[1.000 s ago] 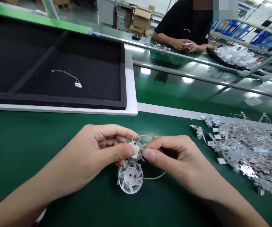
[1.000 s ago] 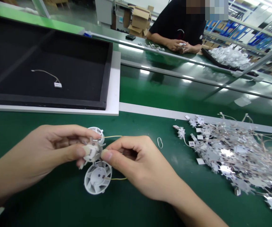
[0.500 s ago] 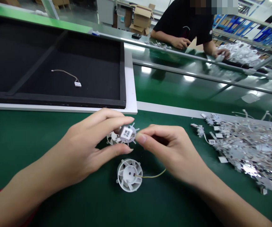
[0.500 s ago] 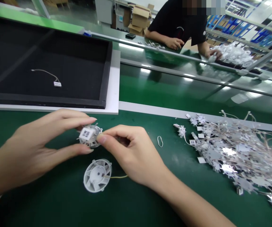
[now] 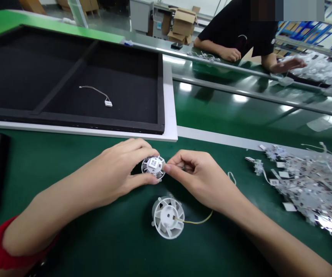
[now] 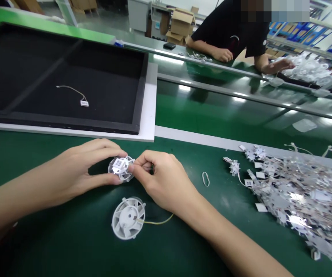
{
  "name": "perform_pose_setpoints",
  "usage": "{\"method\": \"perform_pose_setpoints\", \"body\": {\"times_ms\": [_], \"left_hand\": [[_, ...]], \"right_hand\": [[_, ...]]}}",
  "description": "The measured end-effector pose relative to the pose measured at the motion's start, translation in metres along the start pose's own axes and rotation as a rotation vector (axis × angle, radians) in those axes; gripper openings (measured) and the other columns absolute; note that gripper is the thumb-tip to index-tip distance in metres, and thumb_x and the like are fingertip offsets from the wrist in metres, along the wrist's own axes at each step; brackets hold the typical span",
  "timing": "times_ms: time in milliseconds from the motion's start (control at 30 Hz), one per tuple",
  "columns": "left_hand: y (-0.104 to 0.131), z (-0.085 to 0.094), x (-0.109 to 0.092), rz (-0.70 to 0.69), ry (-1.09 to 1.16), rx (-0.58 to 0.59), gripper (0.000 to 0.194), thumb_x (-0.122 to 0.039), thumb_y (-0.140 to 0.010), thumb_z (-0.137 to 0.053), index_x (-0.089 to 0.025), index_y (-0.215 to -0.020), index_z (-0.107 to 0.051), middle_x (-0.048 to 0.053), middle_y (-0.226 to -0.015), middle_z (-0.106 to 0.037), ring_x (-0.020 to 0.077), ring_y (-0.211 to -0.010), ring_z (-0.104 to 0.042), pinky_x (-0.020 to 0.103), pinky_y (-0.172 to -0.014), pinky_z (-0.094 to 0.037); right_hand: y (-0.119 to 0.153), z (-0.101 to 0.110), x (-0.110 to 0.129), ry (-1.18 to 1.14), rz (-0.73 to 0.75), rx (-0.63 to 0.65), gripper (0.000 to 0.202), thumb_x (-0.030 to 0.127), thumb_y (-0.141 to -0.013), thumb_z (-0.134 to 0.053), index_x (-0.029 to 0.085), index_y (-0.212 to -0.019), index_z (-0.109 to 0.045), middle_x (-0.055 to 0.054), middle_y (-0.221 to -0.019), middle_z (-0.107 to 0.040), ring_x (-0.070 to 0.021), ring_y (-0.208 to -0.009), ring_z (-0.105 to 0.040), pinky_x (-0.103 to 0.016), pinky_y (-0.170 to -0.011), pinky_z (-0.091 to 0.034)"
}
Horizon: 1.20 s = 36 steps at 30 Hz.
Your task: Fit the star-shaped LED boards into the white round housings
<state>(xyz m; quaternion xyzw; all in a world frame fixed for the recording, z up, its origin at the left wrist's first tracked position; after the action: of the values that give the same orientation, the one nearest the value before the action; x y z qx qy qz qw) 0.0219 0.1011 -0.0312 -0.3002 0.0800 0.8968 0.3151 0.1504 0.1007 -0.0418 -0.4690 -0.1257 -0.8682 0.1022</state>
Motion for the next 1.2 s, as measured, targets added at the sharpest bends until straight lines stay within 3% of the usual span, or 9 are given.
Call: {"method": "perform_pose_setpoints", "body": {"times_ms": [467, 600, 733, 833, 933, 1067, 1200], "left_hand": [[0.0, -0.003, 0.004, 0.065, -0.044, 0.026, 0.033, -0.049, -0.087, -0.073, -0.028, -0.111, -0.065, 0.0, -0.112, -0.069, 0.027, -0.099, -0.066, 0.037, -0.079, -0.048], [-0.002, -0.004, 0.003, 0.069, -0.034, 0.018, 0.043, -0.052, -0.086, -0.074, -0.029, -0.119, -0.061, 0.0, -0.119, -0.069, 0.0277, -0.104, -0.067, 0.037, -0.081, -0.049], [-0.004, -0.01, -0.001, 0.05, -0.013, 0.063, 0.039, -0.042, -0.089, -0.073, -0.029, -0.122, -0.059, -0.002, -0.122, -0.068, 0.0264, -0.107, -0.066, 0.037, -0.085, -0.049], [-0.004, -0.012, -0.001, 0.051, 0.002, 0.074, 0.031, -0.04, -0.092, -0.069, -0.029, -0.119, -0.06, -0.003, -0.121, -0.069, 0.026, -0.107, -0.066, 0.038, -0.085, -0.049], [-0.004, -0.012, 0.0, 0.048, 0.005, 0.072, 0.031, -0.042, -0.092, -0.068, -0.03, -0.119, -0.059, -0.003, -0.122, -0.068, 0.0264, -0.11, -0.066, 0.038, -0.086, -0.05], [-0.004, -0.011, 0.001, 0.046, 0.007, 0.063, 0.03, -0.043, -0.092, -0.068, -0.032, -0.119, -0.059, -0.003, -0.122, -0.068, 0.027, -0.108, -0.066, 0.039, -0.085, -0.051], [-0.004, -0.013, 0.001, 0.037, 0.031, 0.072, 0.026, -0.046, -0.095, -0.064, -0.035, -0.118, -0.06, -0.003, -0.124, -0.067, 0.0276, -0.107, -0.067, 0.039, -0.085, -0.052]], "right_hand": [[0.002, -0.001, -0.004, -0.006, -0.035, 0.009, 0.014, 0.025, -0.09, -0.064, 0.019, -0.077, -0.067, 0.003, -0.065, -0.062, -0.0095, -0.057, -0.051, -0.023, -0.05, -0.035], [0.003, -0.001, -0.003, 0.031, -0.001, 0.012, 0.015, 0.025, -0.092, -0.062, 0.019, -0.079, -0.066, 0.004, -0.065, -0.061, -0.0098, -0.056, -0.05, -0.024, -0.05, -0.035], [0.007, 0.005, 0.007, 0.165, 0.145, -0.055, 0.008, 0.021, -0.093, -0.061, 0.02, -0.096, -0.069, -0.001, -0.089, -0.07, -0.0129, -0.07, -0.06, -0.025, -0.055, -0.039], [0.011, 0.005, 0.012, 0.269, 0.249, -0.067, 0.012, 0.017, -0.095, -0.059, 0.02, -0.098, -0.07, -0.004, -0.104, -0.073, -0.0167, -0.084, -0.066, -0.027, -0.062, -0.045], [0.011, 0.0, 0.011, 0.374, 0.287, -0.033, 0.016, 0.016, -0.098, -0.056, 0.019, -0.092, -0.071, -0.002, -0.094, -0.077, -0.0179, -0.081, -0.07, -0.029, -0.067, -0.048], [0.016, -0.004, 0.016, 0.569, 0.404, -0.089, 0.018, 0.013, -0.096, -0.055, 0.017, -0.096, -0.072, -0.003, -0.088, -0.077, -0.0185, -0.075, -0.071, -0.028, -0.059, -0.044], [0.03, -0.012, 0.03, 0.806, 0.629, -0.191, 0.027, 0.007, -0.094, -0.048, 0.015, -0.087, -0.072, -0.001, -0.066, -0.068, -0.014, -0.053, -0.058, -0.029, -0.047, -0.032]]}}
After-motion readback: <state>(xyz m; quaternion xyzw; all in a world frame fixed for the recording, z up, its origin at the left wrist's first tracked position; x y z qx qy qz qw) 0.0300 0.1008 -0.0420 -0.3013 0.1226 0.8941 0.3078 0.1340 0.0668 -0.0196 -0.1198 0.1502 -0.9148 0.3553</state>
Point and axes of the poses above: each hand's wrist, its own y-axis away from the middle knuckle, its own z-axis out of the back of the hand, x = y × z, the point moved 10 cm from there along -y, towards the middle knuckle
